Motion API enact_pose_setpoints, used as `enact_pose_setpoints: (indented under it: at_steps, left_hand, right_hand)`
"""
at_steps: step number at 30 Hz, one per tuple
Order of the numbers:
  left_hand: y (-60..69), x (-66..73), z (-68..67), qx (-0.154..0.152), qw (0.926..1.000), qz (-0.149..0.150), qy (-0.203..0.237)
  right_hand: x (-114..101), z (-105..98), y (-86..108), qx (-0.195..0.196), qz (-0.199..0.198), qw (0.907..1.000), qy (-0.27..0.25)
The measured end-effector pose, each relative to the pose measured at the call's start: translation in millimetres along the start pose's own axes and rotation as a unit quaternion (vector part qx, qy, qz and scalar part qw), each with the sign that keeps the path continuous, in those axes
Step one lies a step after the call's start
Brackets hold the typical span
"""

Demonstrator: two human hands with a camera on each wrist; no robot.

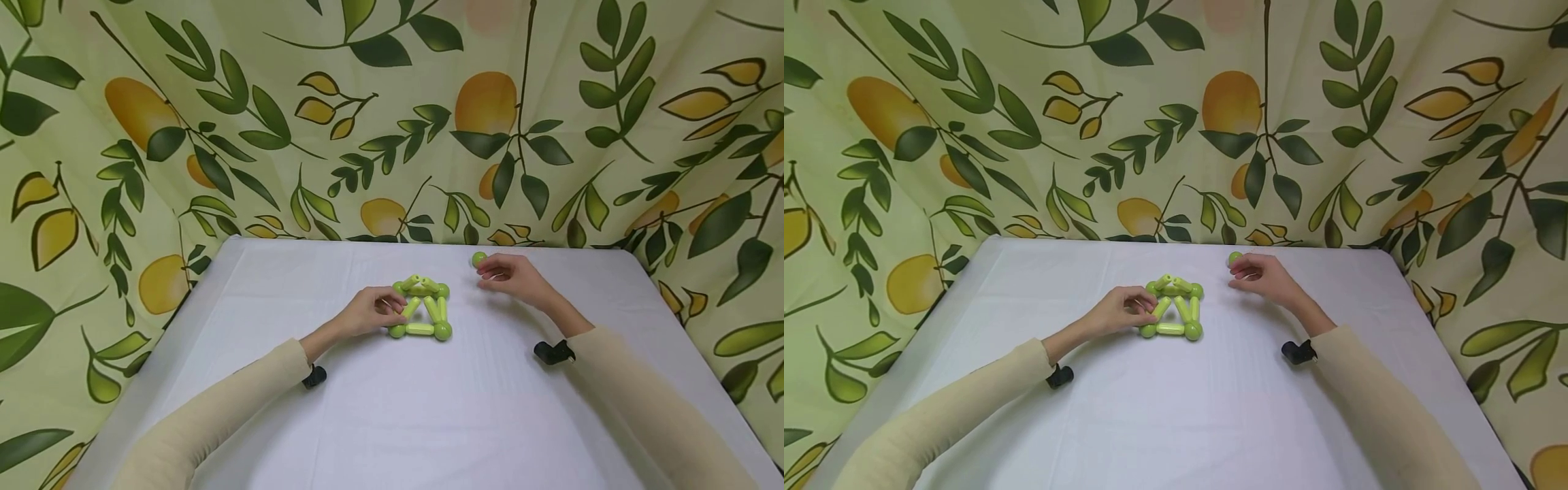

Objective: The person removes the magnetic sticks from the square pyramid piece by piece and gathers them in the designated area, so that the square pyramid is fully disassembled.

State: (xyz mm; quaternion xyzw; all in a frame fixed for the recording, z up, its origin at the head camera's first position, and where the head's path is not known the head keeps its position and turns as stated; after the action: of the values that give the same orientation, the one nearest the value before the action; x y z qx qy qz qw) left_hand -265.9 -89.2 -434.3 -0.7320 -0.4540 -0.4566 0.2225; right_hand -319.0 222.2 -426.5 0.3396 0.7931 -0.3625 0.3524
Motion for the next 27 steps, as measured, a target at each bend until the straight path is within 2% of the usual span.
enact_pose_setpoints:
  at_steps: [3,6,11,16,20,27]
  left_hand:
    - [-0.9,-2.0,-4.6,0.014,0.9997,-0.021,0.006]
    - [-3.9,-5.7,-11.2,0.041,0.9984,-0.039,0.01]
    - [-11.9,-10.4,-18.7,0.068,0.9962,-0.053,0.015]
    - [-19.7,-12.3,-20.9,0.074,0.9952,-0.062,0.012]
    - [-24.6,-13.3,-21.5,0.078,0.9944,-0.071,-0.008]
    - [-29.5,-12.9,-21.1,0.073,0.995,-0.062,-0.027]
  right_hand:
    - [-4.4,13.6,-1.7,-0.009,-0.006,0.9999,-0.004]
    - [-8.8,26.6,-5.8,-0.016,-0.014,0.9997,-0.012]
    - [-10.6,44.3,-17.2,-0.021,-0.023,0.9991,-0.029]
    - [-16.3,58.1,-28.9,-0.029,-0.021,0.9985,-0.041]
    - [-19.0,65.9,-35.0,-0.03,-0.024,0.9985,-0.039]
    - [-19.9,75.2,-43.9,-0.039,-0.052,0.9978,-0.016]
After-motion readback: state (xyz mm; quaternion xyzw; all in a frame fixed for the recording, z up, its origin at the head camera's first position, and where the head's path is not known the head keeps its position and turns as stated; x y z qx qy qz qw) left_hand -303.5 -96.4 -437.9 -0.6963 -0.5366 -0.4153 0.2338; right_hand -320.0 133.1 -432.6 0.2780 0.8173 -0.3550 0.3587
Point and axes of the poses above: each hand's wrist, its own y-axis away from the middle knuckle, its own z-axis out of the palm, x = y × z, the point moved 5 cm from there along -y, towards the middle knuckle, and after that the axes turned 12 degrees about -z, right-handed, at the moved point
